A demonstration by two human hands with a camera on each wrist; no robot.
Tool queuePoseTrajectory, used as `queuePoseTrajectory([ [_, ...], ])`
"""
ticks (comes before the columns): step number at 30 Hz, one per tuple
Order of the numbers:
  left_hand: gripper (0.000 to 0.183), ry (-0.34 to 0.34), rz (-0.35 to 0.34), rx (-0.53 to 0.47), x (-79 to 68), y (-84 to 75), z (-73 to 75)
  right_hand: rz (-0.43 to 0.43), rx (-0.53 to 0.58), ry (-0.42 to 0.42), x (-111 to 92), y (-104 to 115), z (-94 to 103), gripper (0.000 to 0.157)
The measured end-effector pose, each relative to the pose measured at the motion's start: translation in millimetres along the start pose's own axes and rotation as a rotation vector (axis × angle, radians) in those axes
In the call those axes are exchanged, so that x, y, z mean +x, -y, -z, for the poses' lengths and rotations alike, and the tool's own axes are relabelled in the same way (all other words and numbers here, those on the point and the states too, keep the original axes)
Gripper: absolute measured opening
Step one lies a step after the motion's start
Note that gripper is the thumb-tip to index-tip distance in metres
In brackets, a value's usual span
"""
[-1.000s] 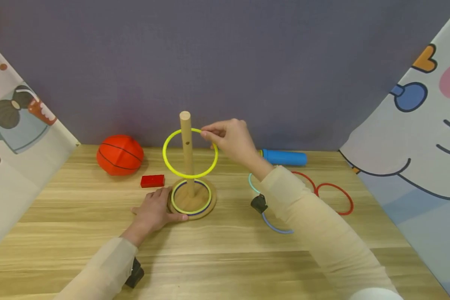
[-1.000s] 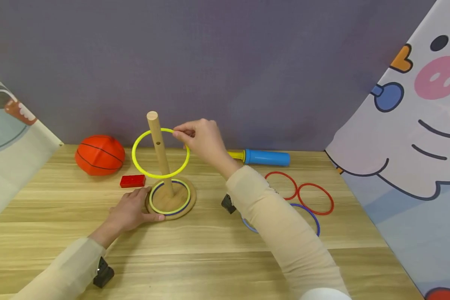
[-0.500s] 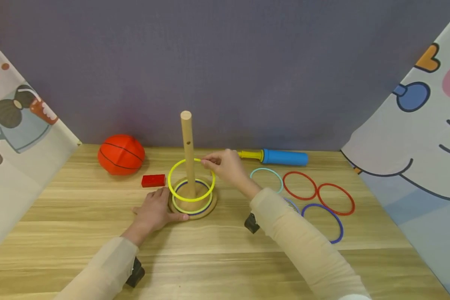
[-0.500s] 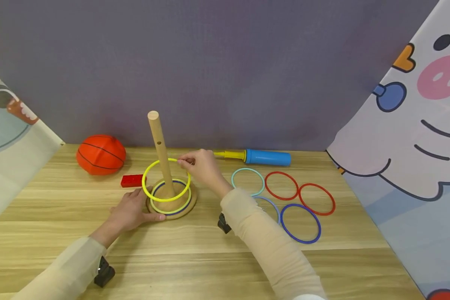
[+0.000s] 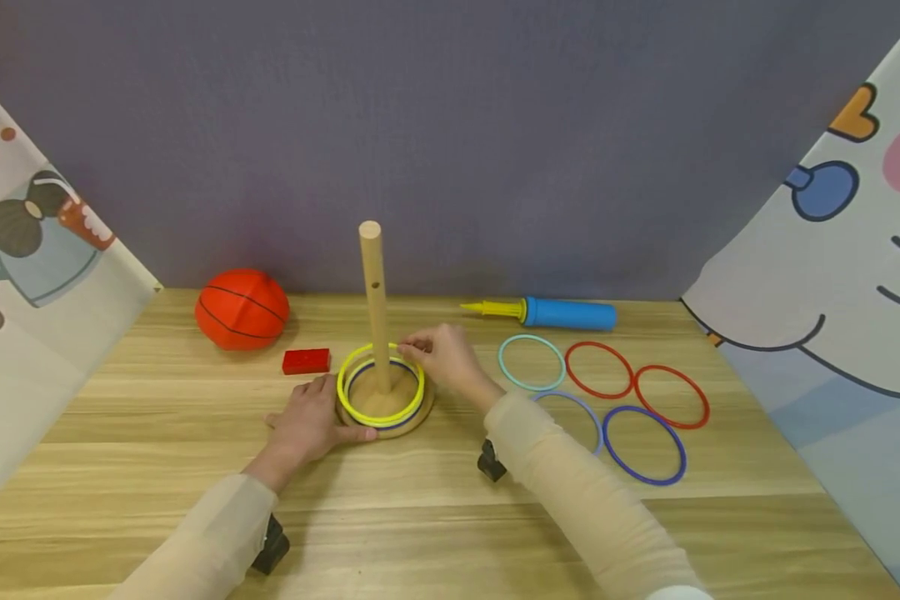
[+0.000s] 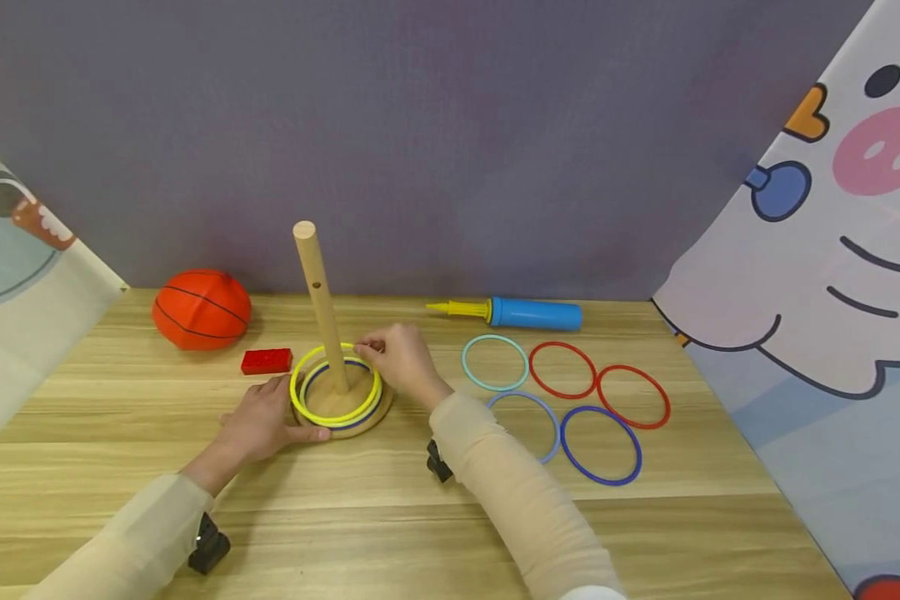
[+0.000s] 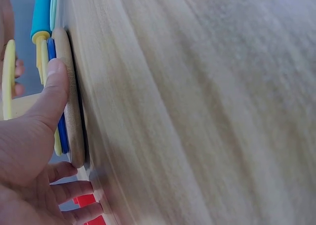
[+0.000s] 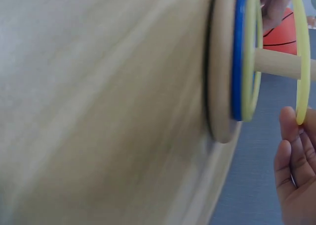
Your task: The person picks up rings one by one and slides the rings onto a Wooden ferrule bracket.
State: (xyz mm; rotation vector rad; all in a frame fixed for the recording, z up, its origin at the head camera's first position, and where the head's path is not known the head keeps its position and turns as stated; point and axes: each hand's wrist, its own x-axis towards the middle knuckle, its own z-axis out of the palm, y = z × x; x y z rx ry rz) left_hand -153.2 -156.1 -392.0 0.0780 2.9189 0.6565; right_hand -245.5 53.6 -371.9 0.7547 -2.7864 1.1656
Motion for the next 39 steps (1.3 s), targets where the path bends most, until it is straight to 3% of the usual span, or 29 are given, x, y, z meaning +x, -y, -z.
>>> queuePoseTrajectory([
  [9, 0.11, -0.03, -0.017, -0.014, -2.3, 0.7, -0.3, 0.076, -0.03, -0.05, -1, -13, -10.6, 0.014],
  [23, 0.109, -0.038, -0.013, -0.025, -0.9, 1.6, -1.6, 0.049, -0.015, -0.043, -4, -19, -15.5, 0.017],
  [31, 0.112, -0.032, -0.018, -0.018, -0.2, 0.9, -1.0, 0.027, -0.012, 0.042, -2, -20, -18.5, 0.024],
  [39, 0.113, -0.018, -0.005, -0.006, 0.6, 0.1, -0.6, -0.027, -0.018, 0.069, 0, -20, -22.0, 0.02],
])
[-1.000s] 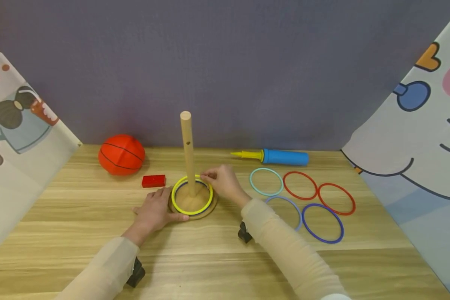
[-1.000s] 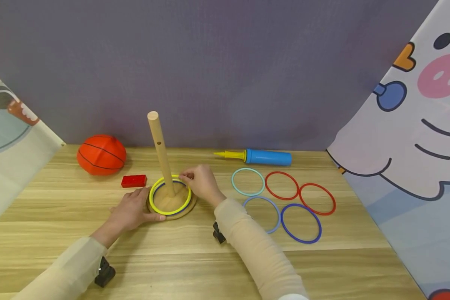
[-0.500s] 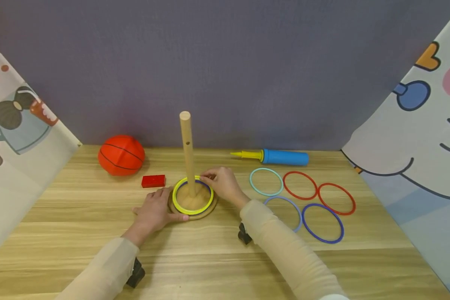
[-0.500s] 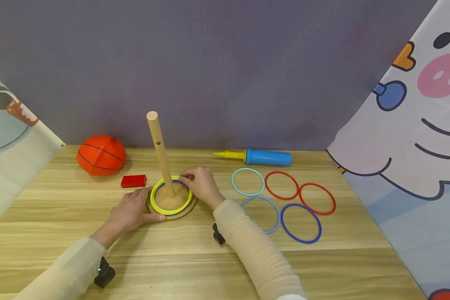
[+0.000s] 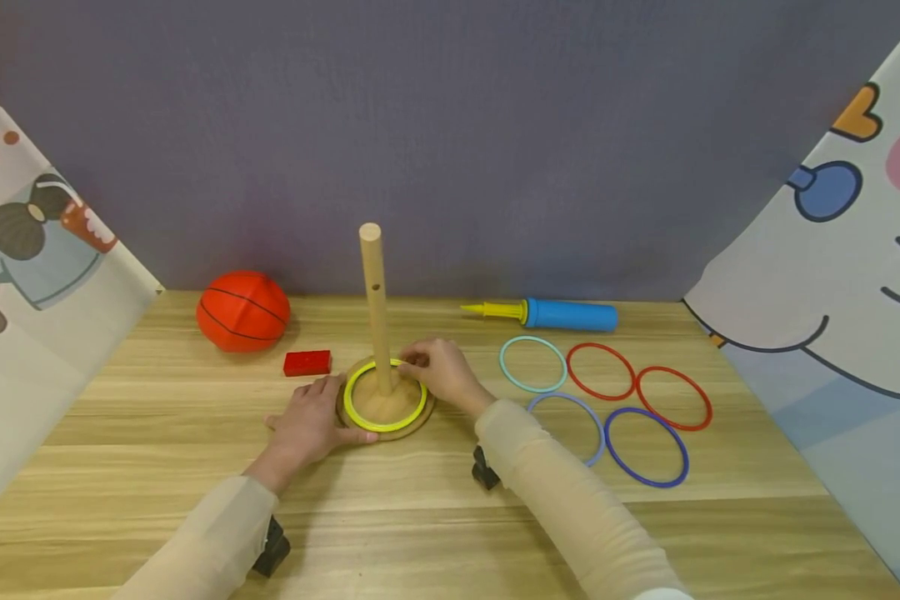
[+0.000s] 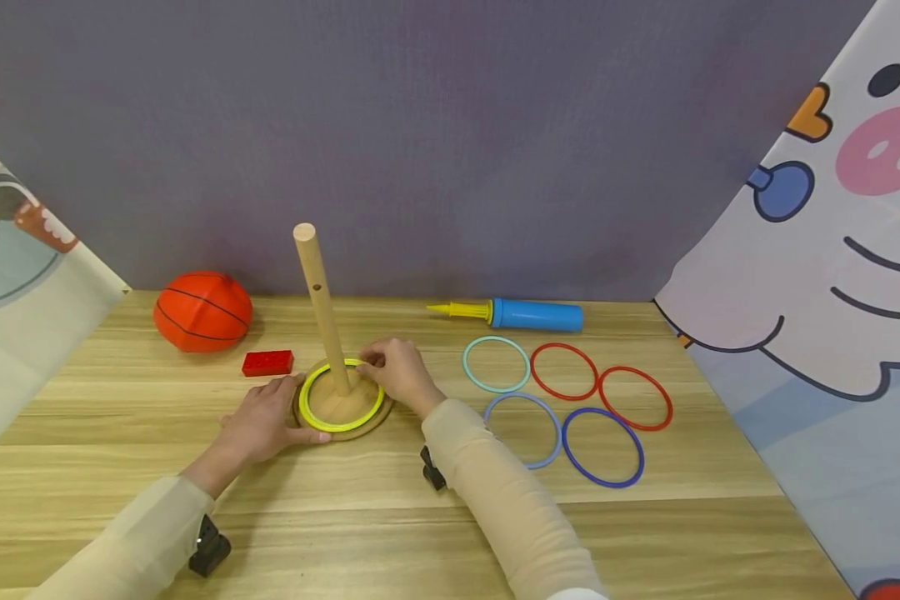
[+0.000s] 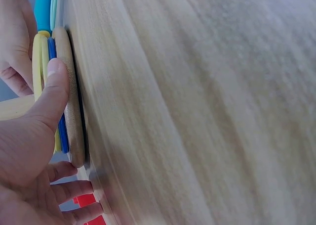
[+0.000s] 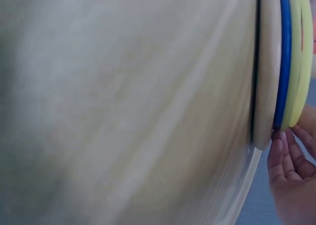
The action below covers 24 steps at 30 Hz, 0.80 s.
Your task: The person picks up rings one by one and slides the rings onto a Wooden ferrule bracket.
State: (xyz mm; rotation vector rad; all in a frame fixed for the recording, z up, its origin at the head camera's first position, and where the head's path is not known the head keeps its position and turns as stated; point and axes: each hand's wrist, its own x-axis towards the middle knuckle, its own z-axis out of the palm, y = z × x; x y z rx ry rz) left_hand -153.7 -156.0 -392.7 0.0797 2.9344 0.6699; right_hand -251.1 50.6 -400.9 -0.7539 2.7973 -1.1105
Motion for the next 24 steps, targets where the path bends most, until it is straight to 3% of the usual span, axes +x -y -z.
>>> queuePoseTrajectory([
  [9, 0.111, -0.004, 0.001, -0.006, -0.2, 0.8, -0.2, -0.026, 0.029, -0.036, 4.8, 3.1, -1.9, 0.018],
  [17, 0.108, -0.007, 0.0, -0.012, -0.6, 0.4, -0.4, 0.011, -0.04, -0.079, 4.4, 7.2, -3.4, 0.015],
  [24, 0.109, -0.007, -0.001, -0.014, -0.3, 0.7, 0.3, 0.003, -0.026, -0.044, 6.0, 4.9, -3.3, 0.017],
])
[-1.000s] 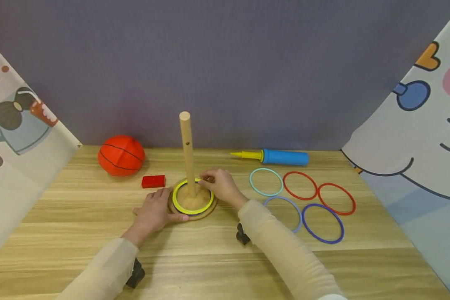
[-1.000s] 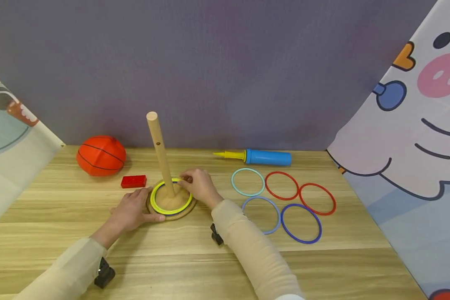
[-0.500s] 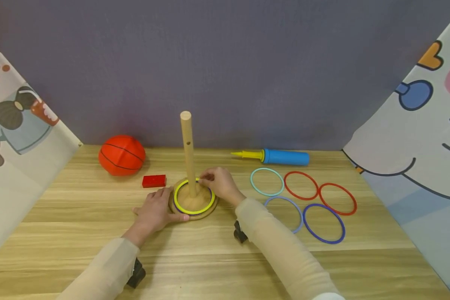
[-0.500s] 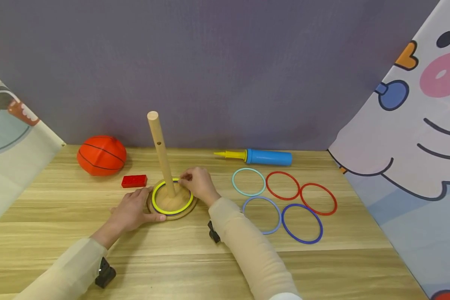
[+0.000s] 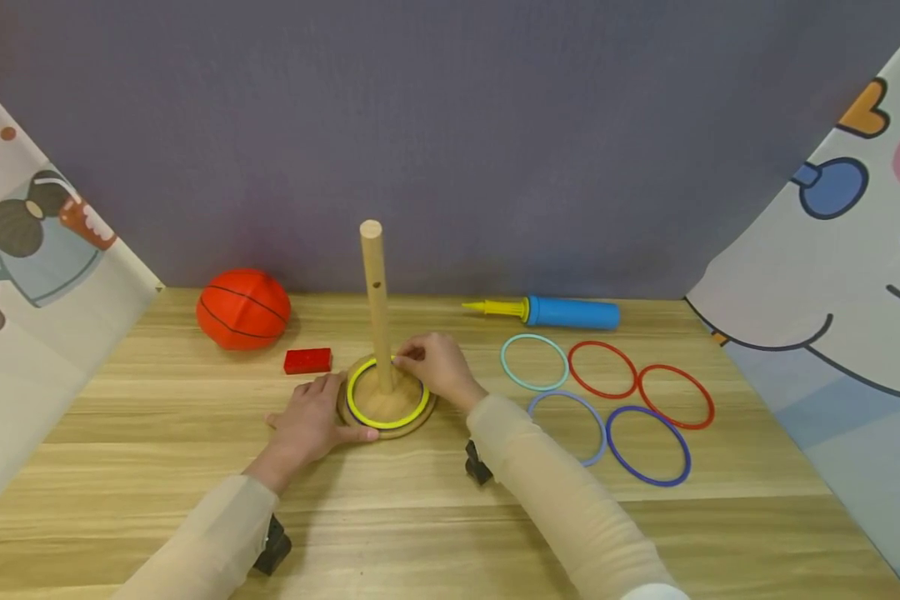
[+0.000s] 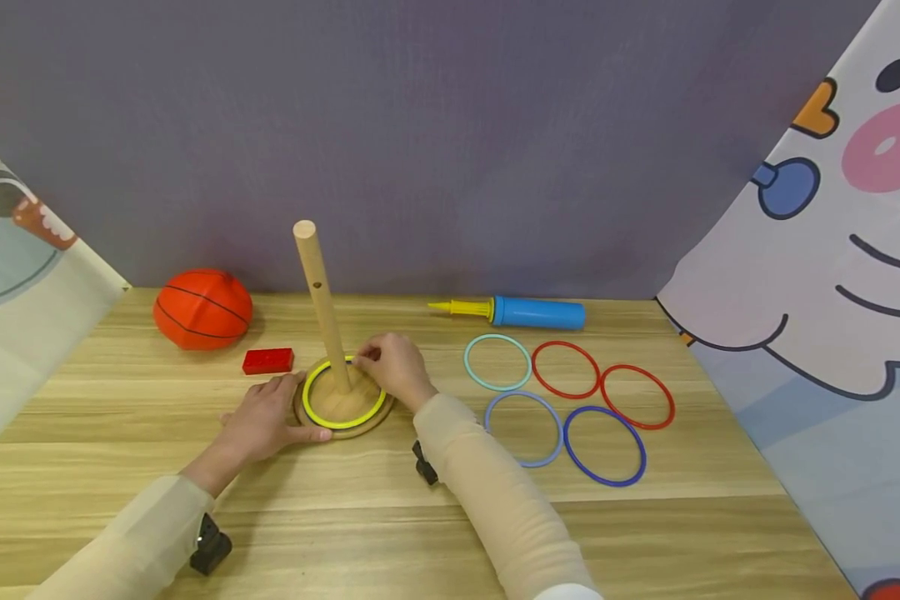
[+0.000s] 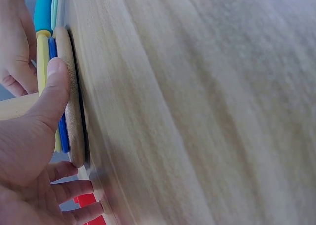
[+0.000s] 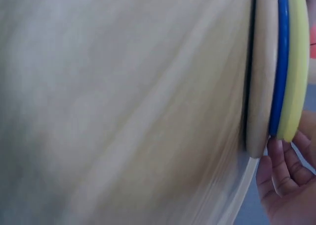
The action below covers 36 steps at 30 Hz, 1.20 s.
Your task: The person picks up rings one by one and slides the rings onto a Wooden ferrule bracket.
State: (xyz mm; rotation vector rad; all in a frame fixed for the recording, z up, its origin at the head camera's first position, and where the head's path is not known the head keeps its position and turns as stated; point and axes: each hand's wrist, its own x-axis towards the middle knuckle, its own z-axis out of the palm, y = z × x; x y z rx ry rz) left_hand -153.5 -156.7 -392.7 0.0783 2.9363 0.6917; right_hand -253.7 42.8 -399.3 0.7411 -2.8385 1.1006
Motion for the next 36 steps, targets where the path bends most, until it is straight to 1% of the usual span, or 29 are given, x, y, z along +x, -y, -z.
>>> queuePoseTrajectory([
  [6, 0.11, 0.004, -0.002, -0.008, 0.3, -1.3, 0.2, -0.047, 0.054, 0.109, 0, -4, 8.4, 0.02],
  [14, 0.109, 0.005, -0.008, -0.008, 0.4, -1.8, 0.7, -0.004, 0.011, 0.231, -4, -3, 28.9, 0.027],
  [18, 0.109, 0.002, -0.009, -0.01, 0.1, -1.9, 1.2, 0.019, 0.004, 0.27, -8, -2, 42.1, 0.031],
  [22, 0.109, 0.002, -0.013, -0.015, 0.0, -1.7, 1.4, 0.034, -0.025, 0.285, -15, -3, 55.0, 0.033],
  [29, 0.11, 0.004, -0.017, -0.029, -0.7, 0.2, 1.3, 0.102, -0.047, 0.274, -32, -6, 75.8, 0.037],
  [31, 0.11, 0.003, -0.017, -0.03, -0.9, 0.6, 1.4, 0.105, -0.046, 0.269, -38, -9, 82.5, 0.039],
  [36, 0.11, 0.004, -0.016, -0.024, 0.1, 0.5, 1.2, 0.061, -0.012, 0.264, -56, -16, 102.3, 0.04],
])
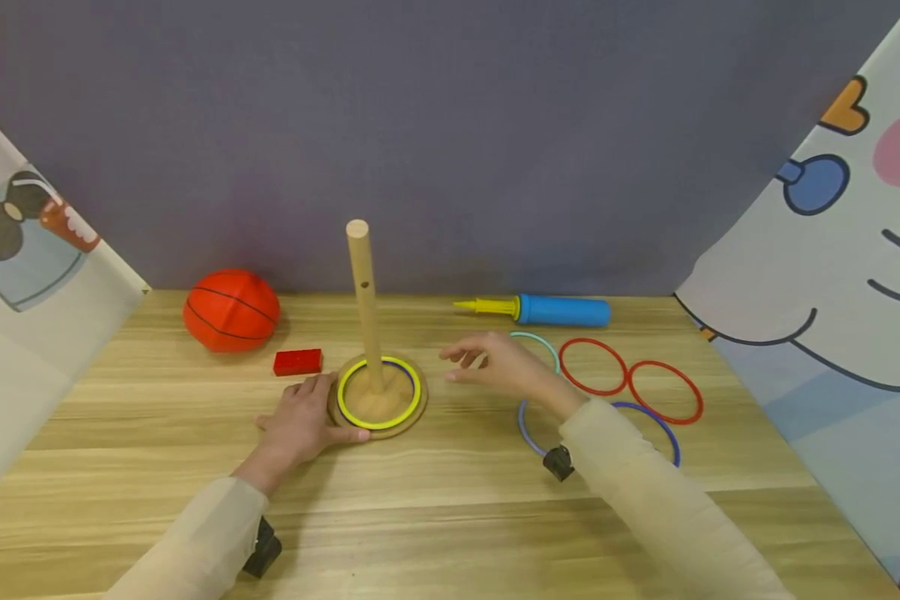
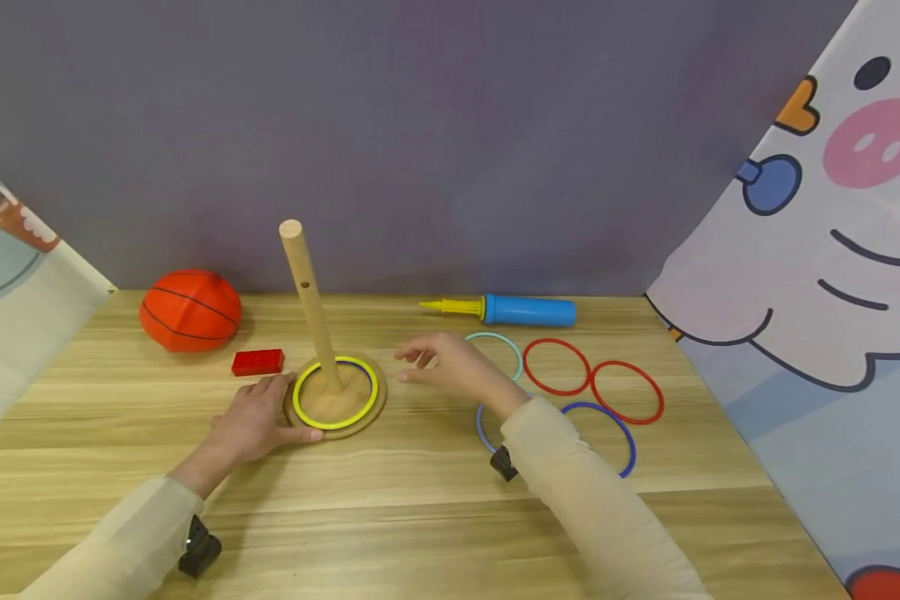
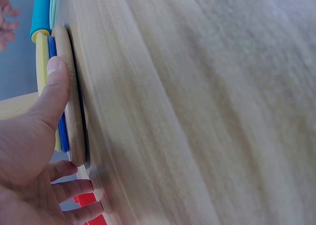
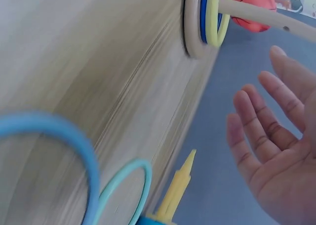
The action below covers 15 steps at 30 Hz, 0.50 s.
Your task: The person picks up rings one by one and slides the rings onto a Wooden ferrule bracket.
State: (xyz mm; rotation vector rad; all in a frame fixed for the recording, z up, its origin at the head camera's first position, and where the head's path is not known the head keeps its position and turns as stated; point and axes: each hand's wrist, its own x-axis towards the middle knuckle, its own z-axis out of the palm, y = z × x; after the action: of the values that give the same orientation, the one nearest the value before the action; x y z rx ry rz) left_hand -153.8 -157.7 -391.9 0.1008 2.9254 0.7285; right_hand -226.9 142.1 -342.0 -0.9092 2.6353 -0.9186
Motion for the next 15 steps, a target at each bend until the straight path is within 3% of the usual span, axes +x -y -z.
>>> queuePoseTrajectory([
  [15, 0.113, 0.01, 0.004, 0.013, 0.7, 0.9, -1.1, -0.037, 0.029, -0.116, -57, -32, 24.9, 0.037],
])
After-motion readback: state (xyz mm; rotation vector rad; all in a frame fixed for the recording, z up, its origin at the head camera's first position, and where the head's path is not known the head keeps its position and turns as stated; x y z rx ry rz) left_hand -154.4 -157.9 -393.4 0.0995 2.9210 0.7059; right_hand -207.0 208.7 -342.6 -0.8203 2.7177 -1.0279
